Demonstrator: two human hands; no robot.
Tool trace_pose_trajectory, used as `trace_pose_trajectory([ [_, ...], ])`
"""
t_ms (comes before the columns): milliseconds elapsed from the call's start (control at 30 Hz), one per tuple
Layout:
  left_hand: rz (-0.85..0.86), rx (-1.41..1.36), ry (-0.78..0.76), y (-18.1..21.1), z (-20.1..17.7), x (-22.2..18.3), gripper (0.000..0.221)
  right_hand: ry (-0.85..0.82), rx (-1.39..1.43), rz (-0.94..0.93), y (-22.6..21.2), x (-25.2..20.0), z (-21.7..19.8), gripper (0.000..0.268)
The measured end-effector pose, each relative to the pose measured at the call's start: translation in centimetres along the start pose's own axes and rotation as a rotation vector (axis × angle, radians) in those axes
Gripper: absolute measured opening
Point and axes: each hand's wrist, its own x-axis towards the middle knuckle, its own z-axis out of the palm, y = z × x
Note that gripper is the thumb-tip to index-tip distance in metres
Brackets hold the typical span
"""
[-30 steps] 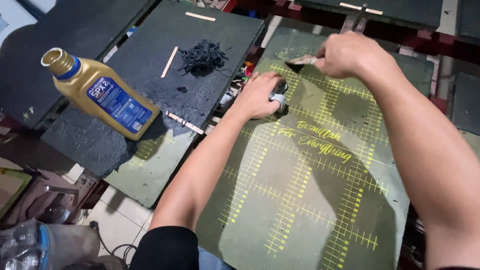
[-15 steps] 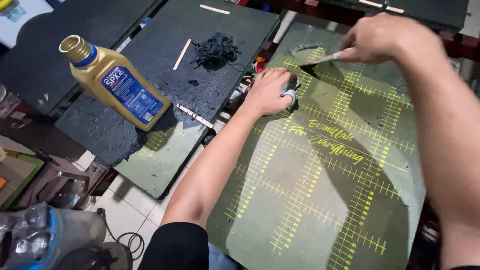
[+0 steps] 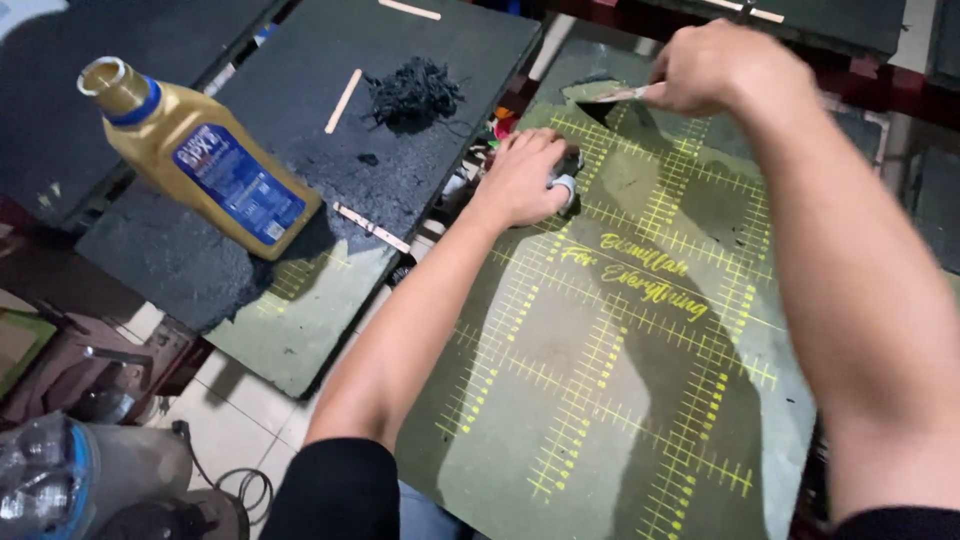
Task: Cleaning ink and adhesive residue from screen printing platens using a solvent, a cloth, and a metal scraper.
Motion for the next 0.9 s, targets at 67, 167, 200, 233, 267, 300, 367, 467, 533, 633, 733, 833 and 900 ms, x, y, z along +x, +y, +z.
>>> trace_pose_trajectory([
  [67,0.026,-0.002,0.048,-0.6,0.9,0.1,0.069,0.005,0.027,-0.001,-0.6,2.7,0.7,0.037],
  [167,0.051,-0.029,0.101,-0.8,1.3,0.0,0.064,0.020,-0.009,-0.028,-0.7,6.9,1.4,0.038],
  [200,0.060,-0.040,0.115,-0.6,1.0,0.0,0.062,0.049,-0.067,-0.051,-0.6,8.2,1.3,0.040],
  [233,0.053,-0.042,0.116,-0.7,1.1,-0.2,0.062,0.046,-0.071,-0.057,-0.5,9.6,1.9,0.040],
  [267,0.050,-0.052,0.115,-0.7,1.0,-0.1,0.062,0.053,-0.111,-0.083,-0.1,10.7,2.2,0.043],
  [300,0.046,-0.062,0.113,-0.6,0.8,-0.1,0.062,0.059,-0.151,-0.109,0.4,11.8,2.5,0.048],
  [367,0.041,-0.050,0.106,-1.0,0.7,0.2,0.063,0.076,-0.096,-0.106,0.5,8.7,1.1,0.041],
  [467,0.020,-0.065,0.080,-0.4,1.0,-0.4,0.064,0.019,-0.067,-0.088,0.0,2.8,0.4,0.039],
  [533,0.007,-0.076,0.090,-0.2,0.4,-0.4,0.063,-0.025,-0.100,-0.078,-0.4,0.8,-0.1,0.038],
  [633,0.067,-0.084,0.127,-0.1,0.4,-0.4,0.060,0.007,0.002,-0.019,-0.5,2.1,0.5,0.032],
  [733,0.018,-0.066,0.078,-0.2,0.5,-0.4,0.065,-0.009,-0.016,-0.040,-1.3,5.9,0.7,0.042],
  [833,0.042,-0.045,0.081,-0.6,0.8,0.0,0.065,0.020,-0.049,-0.003,-1.0,10.6,1.3,0.050],
  [900,0.077,-0.038,0.121,-0.6,0.9,-0.1,0.061,0.172,-0.135,-0.161,0.5,14.5,2.8,0.058],
])
